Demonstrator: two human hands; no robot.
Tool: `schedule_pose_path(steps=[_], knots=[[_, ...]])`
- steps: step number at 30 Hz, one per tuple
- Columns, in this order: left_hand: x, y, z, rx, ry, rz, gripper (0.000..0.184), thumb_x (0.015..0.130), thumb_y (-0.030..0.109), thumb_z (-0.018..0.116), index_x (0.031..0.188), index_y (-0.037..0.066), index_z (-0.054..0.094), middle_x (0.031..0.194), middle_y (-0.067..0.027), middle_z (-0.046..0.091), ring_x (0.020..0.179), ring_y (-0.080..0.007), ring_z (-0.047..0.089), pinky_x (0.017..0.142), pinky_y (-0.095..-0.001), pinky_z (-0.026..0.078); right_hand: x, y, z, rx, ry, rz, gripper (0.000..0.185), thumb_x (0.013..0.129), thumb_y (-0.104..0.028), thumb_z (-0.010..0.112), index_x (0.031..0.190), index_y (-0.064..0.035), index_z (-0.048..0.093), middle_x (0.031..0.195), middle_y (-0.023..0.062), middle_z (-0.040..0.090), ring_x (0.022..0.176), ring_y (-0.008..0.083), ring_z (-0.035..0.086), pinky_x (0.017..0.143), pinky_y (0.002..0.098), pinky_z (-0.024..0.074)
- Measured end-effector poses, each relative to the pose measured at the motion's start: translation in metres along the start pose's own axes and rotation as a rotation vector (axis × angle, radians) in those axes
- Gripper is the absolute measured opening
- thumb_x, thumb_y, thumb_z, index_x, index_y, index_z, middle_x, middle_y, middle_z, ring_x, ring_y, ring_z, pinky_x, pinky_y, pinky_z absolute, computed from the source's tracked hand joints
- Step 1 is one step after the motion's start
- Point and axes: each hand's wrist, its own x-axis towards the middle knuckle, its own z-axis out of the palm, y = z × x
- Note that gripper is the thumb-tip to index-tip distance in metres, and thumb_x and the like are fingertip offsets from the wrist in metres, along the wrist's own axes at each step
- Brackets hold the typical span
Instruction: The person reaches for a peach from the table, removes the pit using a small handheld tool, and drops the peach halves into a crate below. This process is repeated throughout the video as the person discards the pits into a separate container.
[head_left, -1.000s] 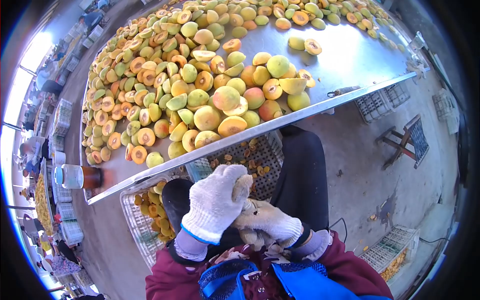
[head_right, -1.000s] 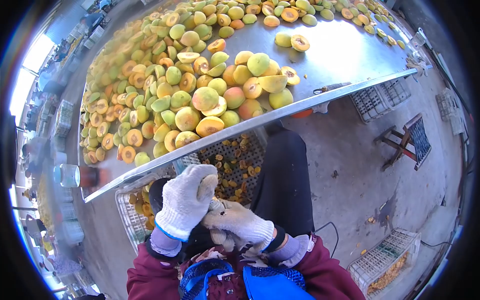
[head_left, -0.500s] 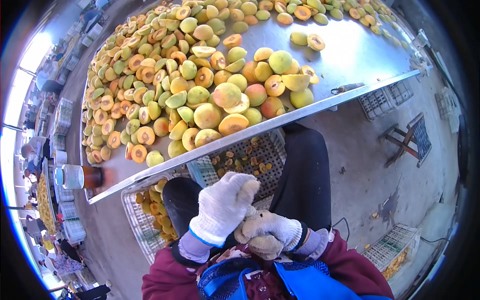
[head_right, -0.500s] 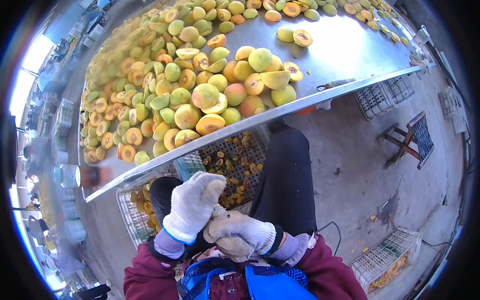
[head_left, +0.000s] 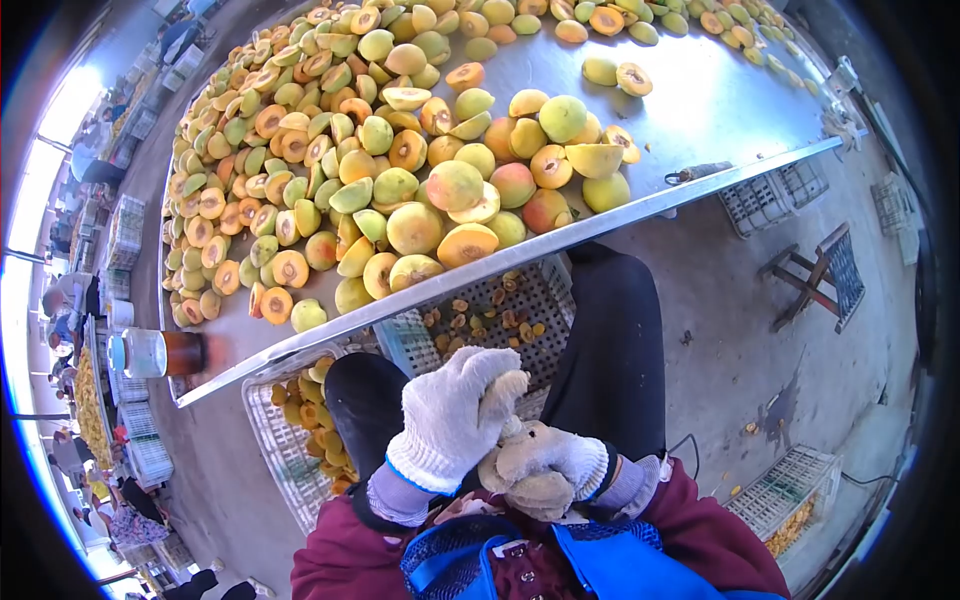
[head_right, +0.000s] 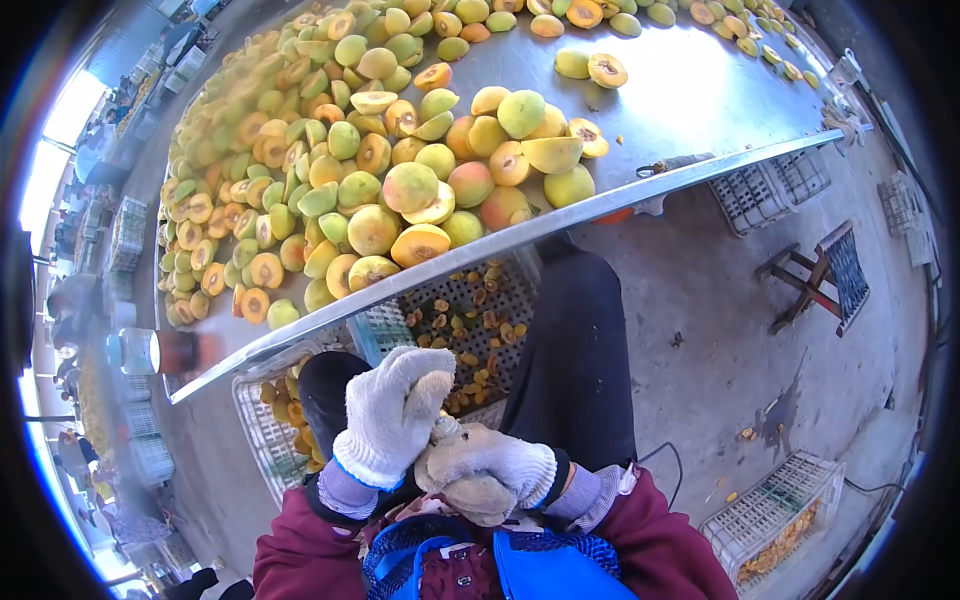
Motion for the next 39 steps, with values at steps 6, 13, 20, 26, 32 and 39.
schedule_pose_path(steps=[6, 13, 20, 26, 32, 39], knots=[[0.014, -0.012, -0.008, -0.093, -0.412, -0.179, 0.023, 0.096, 0.024, 0.056, 0.102, 0.005, 0.066, 0.088, -0.0095, 0.067, 0.077, -0.0207, 0.067, 0.066, -0.0319, 0.052, 0.008, 0.006, -0.01, -0.075, 0.053, 0.052, 0.018, 0.086, -0.02, 0.064, 0.086, -0.0024, 0.06, 0.052, 0.0037, 0.053, 0.035, 0.0117, 0.045, 0.033, 0.0241, 0.0371], [-0.001, -0.005, -0.014, -0.392, -0.351, -0.362, 0.024, 0.096, 0.019, 0.055, 0.103, -0.001, 0.066, 0.091, -0.0083, 0.068, 0.085, -0.0156, 0.064, 0.075, -0.0288, 0.051, 0.004, 0.004, -0.005, -0.069, -0.054, 0.093, 0.021, 0.085, -0.022, 0.066, 0.089, -0.0029, 0.059, 0.062, 0.0042, 0.056, 0.046, 0.0124, 0.051, 0.042, 0.0253, 0.044], [-0.01, -0.005, -0.007, -0.327, -0.081, -0.05, 0.016, 0.09, 0.012, 0.062, 0.099, 0.0, 0.067, 0.087, -0.0131, 0.069, 0.073, -0.0218, 0.068, 0.067, -0.0309, 0.053, -0.003, 0.004, 0.0, 0.097, -0.276, -0.047, 0.022, 0.086, -0.023, 0.066, 0.089, -0.0023, 0.058, 0.083, 0.0074, 0.061, 0.076, 0.0145, 0.057, 0.078, 0.0283, 0.0469], [0.006, 0.013, -0.014, 0.047, -0.136, 0.113, 0.015, 0.087, 0.017, 0.067, 0.096, 0.004, 0.068, 0.087, -0.0137, 0.069, 0.07, -0.0267, 0.069, 0.061, -0.0318, 0.053, -0.001, 0.013, -0.018, 0.09, -0.346, 0.002, 0.026, 0.085, -0.025, 0.067, 0.092, -0.0005, 0.061, 0.083, 0.0073, 0.061, 0.076, 0.0142, 0.058, 0.078, 0.0279, 0.0478], [0.007, 0.008, -0.024, -0.968, -0.387, -0.547, 0.029, 0.088, 0.017, 0.067, 0.112, 0.002, 0.061, 0.096, -0.0046, 0.066, 0.084, -0.0143, 0.063, 0.078, -0.0278, 0.052, -0.009, -0.001, 0.006, 0.082, -0.28, -0.078, 0.023, 0.083, -0.022, 0.069, 0.092, -0.0019, 0.061, 0.082, 0.005, 0.062, 0.076, 0.0108, 0.058, 0.071, 0.0248, 0.0481], [-0.013, 0.002, -0.012, -0.288, -0.161, -0.25, 0.035, 0.087, 0.02, 0.069, 0.116, 0.001, 0.06, 0.099, -0.0068, 0.067, 0.084, -0.0183, 0.067, 0.076, -0.0321, 0.054, -0.004, 0.004, 0.007, -0.116, -0.007, -0.032, 0.019, 0.086, -0.019, 0.066, 0.091, -0.0017, 0.061, 0.067, 0.0044, 0.059, 0.055, 0.0093, 0.055, 0.05, 0.0227, 0.0447]])
